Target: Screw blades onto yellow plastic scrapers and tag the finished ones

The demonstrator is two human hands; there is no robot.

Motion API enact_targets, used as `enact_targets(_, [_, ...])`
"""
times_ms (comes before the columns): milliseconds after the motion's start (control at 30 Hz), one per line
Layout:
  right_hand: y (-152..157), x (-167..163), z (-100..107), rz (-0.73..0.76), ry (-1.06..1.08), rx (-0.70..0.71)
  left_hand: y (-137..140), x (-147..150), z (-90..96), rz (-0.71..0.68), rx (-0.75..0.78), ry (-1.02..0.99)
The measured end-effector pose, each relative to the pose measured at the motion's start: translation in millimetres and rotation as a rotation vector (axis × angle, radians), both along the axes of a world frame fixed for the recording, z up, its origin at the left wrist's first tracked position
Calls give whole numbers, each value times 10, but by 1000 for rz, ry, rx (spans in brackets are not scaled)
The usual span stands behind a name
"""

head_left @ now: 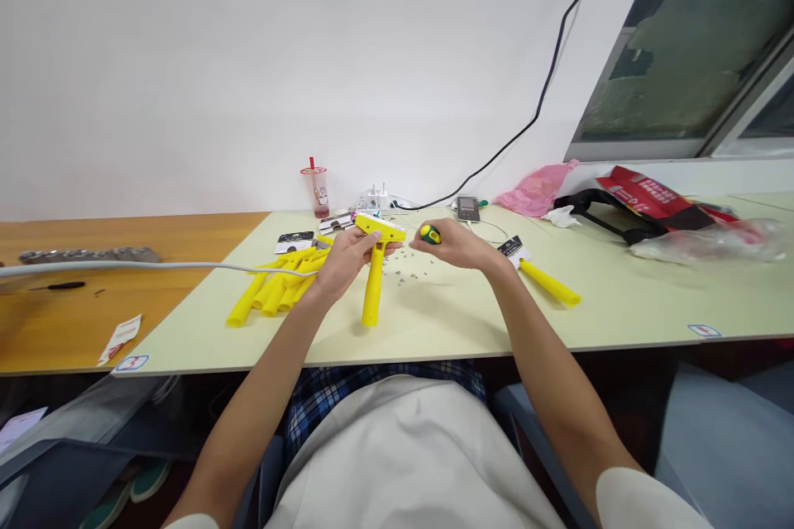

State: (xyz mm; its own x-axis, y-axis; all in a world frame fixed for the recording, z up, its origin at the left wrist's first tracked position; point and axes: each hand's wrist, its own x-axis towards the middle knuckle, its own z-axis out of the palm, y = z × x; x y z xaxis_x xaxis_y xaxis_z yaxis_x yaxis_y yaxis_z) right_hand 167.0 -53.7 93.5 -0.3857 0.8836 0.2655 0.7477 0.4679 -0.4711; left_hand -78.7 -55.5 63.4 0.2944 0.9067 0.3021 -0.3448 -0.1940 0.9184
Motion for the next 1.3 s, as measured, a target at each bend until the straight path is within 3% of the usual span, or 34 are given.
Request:
enact_targets(133, [-158, -133, 97, 63, 162, 141, -4, 29, -17, -13, -13, 29])
enact_targets(333, [-131, -237, 67, 83, 190, 158, -9, 48, -29, -122, -49, 47])
enact_targets(600, [-70, -160, 35, 93, 273, 38, -28, 85, -50, -142, -64, 22])
enact_targets(800, [-83, -122, 46, -17, 343, -231, -38, 117, -55, -149, -75, 2])
enact_targets(1100, [-89, -25, 60, 112, 517, -311, -10, 195, -28, -148, -78, -21])
enact_targets(1300, [-18, 120, 45, -10, 413, -238, 248, 379, -5, -223, -138, 10])
